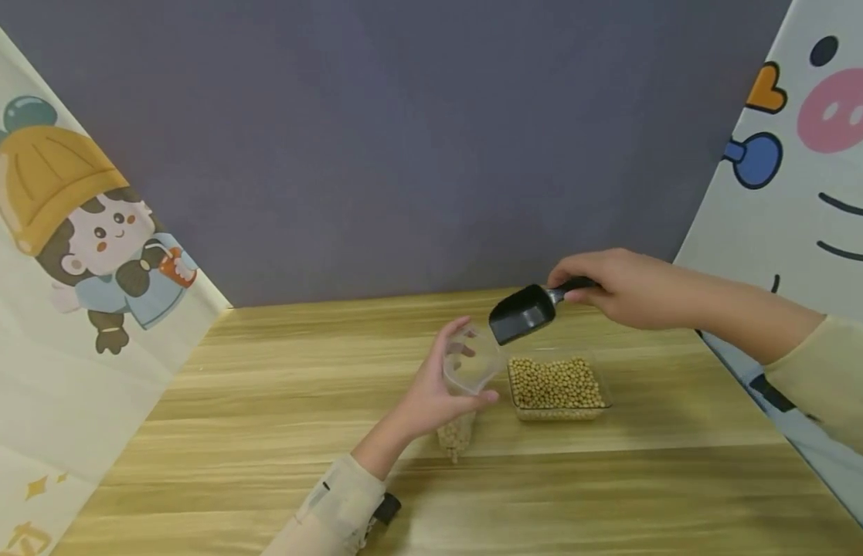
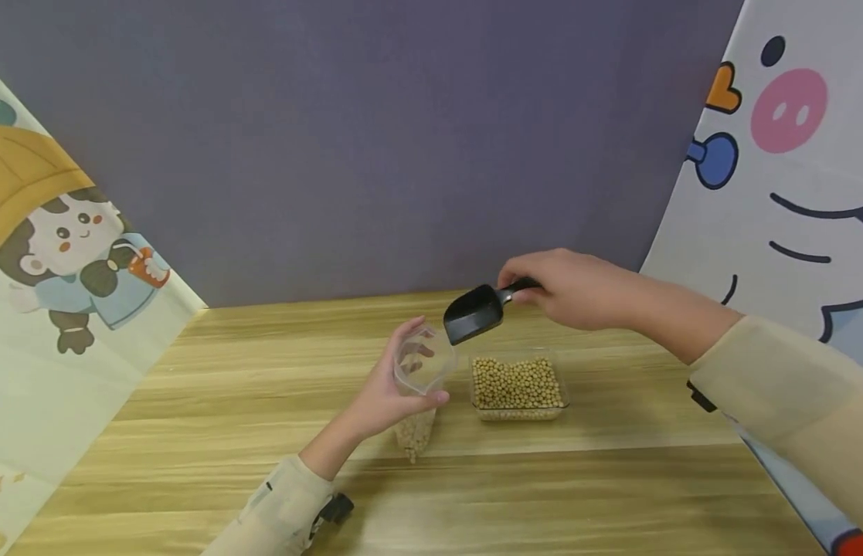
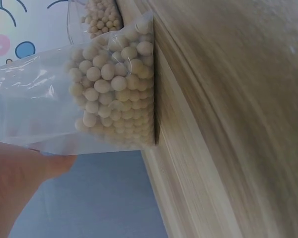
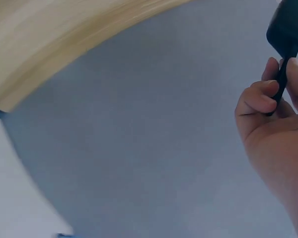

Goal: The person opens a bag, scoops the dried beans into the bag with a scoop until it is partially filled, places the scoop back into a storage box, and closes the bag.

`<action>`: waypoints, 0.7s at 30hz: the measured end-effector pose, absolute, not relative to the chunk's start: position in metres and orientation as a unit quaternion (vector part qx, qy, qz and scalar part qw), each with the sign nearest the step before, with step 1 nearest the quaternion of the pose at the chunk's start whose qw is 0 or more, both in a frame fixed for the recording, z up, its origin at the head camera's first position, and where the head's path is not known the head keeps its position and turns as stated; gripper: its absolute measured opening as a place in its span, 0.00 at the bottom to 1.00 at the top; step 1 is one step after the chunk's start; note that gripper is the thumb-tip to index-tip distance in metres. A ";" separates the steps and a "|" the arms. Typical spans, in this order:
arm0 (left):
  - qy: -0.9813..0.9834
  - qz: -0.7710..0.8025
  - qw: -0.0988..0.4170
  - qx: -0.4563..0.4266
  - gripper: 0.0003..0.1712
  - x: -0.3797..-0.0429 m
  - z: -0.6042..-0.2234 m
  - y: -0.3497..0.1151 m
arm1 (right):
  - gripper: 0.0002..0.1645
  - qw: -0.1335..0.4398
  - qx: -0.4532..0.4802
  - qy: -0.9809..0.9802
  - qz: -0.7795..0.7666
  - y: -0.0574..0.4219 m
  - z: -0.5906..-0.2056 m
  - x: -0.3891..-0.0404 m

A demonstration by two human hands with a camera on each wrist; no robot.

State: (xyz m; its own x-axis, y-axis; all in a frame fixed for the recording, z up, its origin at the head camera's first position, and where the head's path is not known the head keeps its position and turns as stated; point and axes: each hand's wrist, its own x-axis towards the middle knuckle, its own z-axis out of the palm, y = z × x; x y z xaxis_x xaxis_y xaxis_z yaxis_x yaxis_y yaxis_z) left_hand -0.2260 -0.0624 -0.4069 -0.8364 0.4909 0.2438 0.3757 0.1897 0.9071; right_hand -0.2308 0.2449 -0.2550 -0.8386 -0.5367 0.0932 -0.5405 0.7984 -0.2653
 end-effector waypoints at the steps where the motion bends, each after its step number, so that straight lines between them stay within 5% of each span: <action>1: 0.769 0.572 0.049 0.281 0.64 -0.226 -0.408 -0.063 | 0.15 0.005 0.274 -0.950 0.147 0.253 -0.259 -0.232; 11: 0.770 0.571 0.048 0.282 0.64 -0.227 -0.409 -0.063 | 0.14 -0.016 0.223 -0.967 0.122 0.325 -0.326 -0.237; 21: 0.762 0.580 0.055 0.283 0.65 -0.224 -0.408 -0.061 | 0.10 0.049 0.259 -0.965 0.014 0.316 -0.346 -0.234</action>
